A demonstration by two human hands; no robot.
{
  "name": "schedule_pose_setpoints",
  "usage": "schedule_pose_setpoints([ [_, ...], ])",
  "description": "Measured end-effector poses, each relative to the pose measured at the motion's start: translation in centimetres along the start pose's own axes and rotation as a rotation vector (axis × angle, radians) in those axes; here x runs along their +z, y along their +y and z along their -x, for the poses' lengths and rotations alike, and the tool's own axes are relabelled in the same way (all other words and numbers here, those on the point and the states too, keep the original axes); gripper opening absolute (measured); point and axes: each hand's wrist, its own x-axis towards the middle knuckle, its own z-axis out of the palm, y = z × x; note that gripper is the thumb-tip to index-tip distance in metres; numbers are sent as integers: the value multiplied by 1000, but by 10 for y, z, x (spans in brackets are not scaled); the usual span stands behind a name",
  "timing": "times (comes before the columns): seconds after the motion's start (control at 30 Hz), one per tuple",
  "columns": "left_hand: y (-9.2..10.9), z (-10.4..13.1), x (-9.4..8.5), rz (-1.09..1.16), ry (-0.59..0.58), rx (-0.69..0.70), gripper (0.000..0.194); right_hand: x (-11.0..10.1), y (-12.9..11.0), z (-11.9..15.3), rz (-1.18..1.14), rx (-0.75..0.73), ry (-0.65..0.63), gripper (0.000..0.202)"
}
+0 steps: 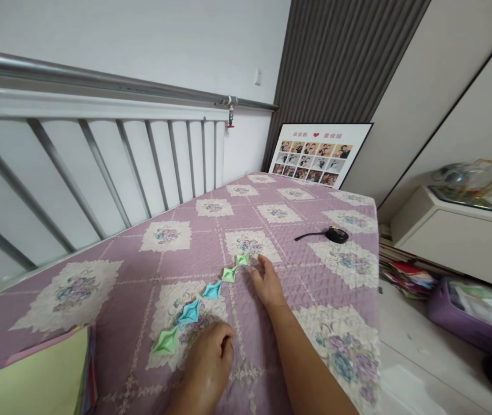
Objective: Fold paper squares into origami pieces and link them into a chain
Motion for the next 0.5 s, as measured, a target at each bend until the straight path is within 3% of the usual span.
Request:
schedule_pose_setpoints([
  [0.13,1,4,1,-93,23,32,22,-21,-11,34,-29,-12,-54,46],
  [0.3,8,19,-3,-166,58,113,23,-45,-43,121,-7,-64,-146,46],
  [0.5,13,77,-13,-201,22,223,32,-58,-74,229,349,46,-335,53],
])
